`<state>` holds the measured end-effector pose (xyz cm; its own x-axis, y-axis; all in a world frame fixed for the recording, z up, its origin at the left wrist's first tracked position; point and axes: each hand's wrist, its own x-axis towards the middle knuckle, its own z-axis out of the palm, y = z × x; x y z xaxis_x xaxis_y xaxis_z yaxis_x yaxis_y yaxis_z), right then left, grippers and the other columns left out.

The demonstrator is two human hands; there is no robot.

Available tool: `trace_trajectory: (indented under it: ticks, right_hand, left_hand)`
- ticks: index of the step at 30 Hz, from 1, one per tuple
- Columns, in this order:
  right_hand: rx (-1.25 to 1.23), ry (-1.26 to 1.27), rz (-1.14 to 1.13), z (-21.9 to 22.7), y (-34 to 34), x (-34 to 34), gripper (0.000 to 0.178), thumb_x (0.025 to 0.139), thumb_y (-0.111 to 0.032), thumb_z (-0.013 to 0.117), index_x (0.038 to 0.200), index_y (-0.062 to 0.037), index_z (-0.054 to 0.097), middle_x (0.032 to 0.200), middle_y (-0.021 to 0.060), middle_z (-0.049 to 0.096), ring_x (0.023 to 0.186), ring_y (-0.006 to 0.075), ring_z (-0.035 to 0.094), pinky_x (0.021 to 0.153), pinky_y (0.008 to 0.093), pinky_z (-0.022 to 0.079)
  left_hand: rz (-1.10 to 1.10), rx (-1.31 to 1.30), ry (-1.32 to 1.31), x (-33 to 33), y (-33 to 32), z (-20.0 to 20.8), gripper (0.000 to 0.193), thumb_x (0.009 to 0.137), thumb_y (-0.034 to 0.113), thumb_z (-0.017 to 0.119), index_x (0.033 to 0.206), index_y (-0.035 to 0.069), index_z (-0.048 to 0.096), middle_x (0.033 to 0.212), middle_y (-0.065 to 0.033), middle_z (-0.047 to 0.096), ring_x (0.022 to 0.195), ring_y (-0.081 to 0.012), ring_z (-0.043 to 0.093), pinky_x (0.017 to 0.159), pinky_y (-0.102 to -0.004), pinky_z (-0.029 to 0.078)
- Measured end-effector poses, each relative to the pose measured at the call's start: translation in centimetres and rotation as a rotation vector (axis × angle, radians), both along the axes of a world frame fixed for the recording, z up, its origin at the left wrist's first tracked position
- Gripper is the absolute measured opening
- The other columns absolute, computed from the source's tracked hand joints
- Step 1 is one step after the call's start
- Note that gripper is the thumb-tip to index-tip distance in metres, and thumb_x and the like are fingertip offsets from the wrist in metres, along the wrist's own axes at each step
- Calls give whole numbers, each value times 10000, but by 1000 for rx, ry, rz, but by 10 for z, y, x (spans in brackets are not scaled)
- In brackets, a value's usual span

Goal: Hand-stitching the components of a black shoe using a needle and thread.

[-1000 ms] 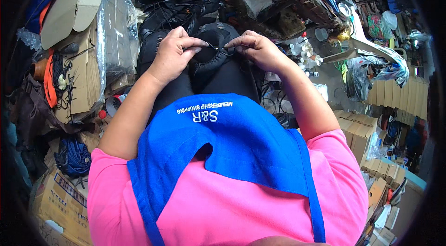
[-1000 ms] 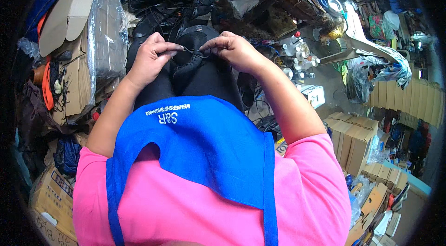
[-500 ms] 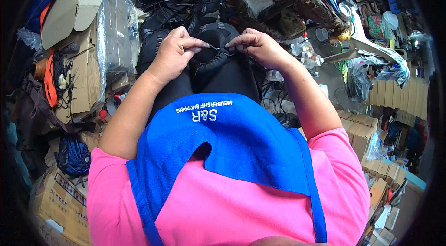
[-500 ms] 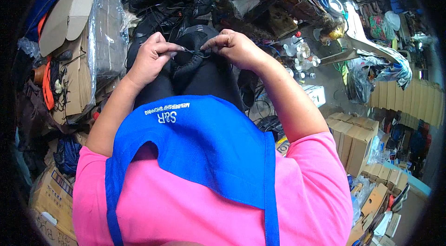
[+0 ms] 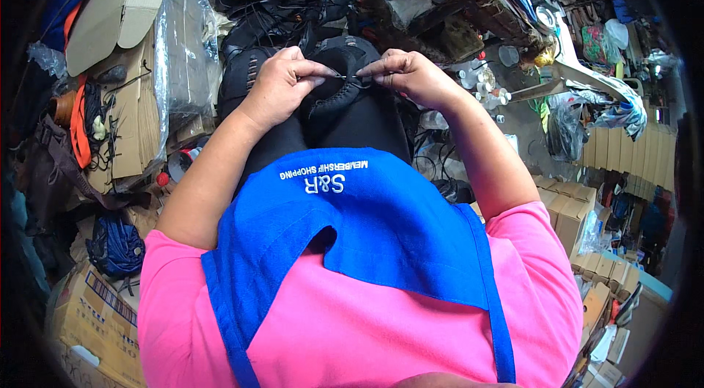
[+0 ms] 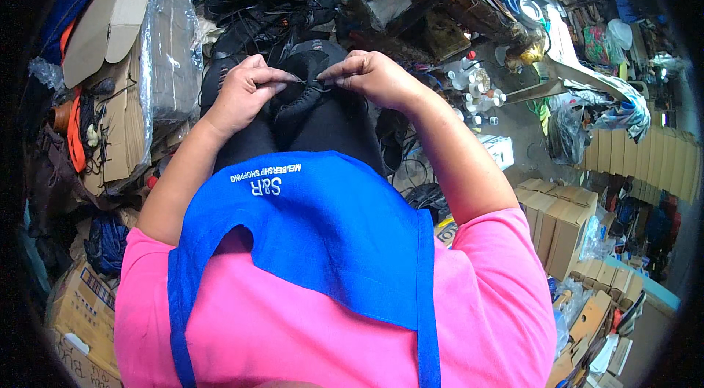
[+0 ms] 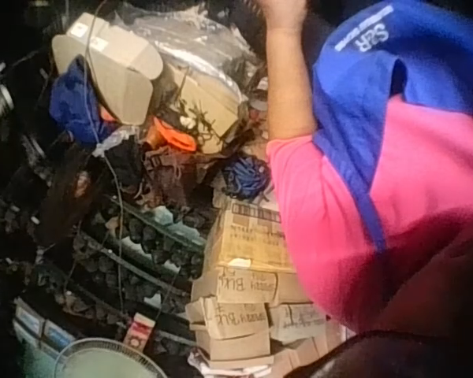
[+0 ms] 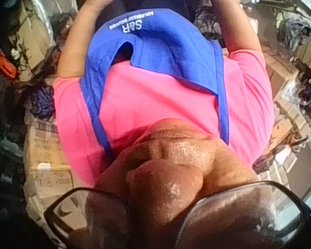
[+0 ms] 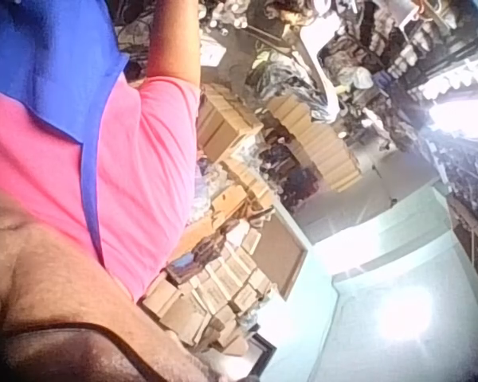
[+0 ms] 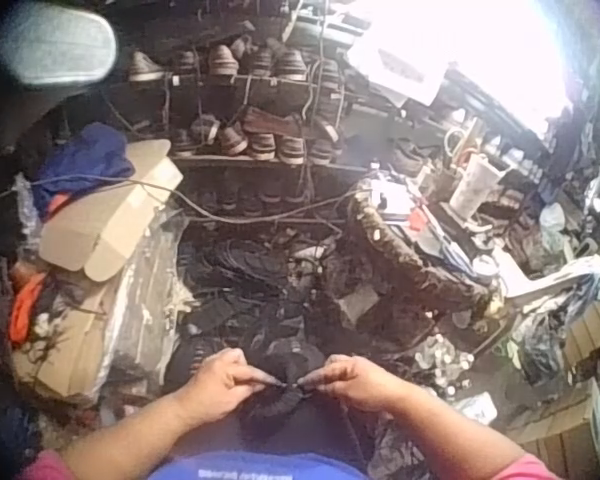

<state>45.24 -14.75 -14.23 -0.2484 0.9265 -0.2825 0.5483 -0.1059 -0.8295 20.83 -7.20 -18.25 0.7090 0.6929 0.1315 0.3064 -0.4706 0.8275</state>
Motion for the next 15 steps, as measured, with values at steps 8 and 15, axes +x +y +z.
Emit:
trace_trajectory:
  ticks: [8, 15]
  right_hand:
    - [-229, 197, -27, 3, 4, -3, 265, 844, -110, 631, 1105, -125, 672, 839, -23, 527, 745, 52, 498, 645, 207, 420]
    - [-258, 244, -193, 1, -1, -11, 302, 819, -75, 666, 1119, -64, 638, 878, -20, 625, 775, 38, 564, 699, 196, 459]
  left_hand:
    - [-85, -160, -75, 10, 9, 3, 222, 750, 26, 663, 951, 108, 708, 721, -34, 468, 690, -142, 482, 644, -265, 405]
    - [7, -288, -13, 2, -5, 15, 244, 757, 18, 650, 998, 54, 674, 821, -28, 575, 770, -126, 560, 740, -254, 451]
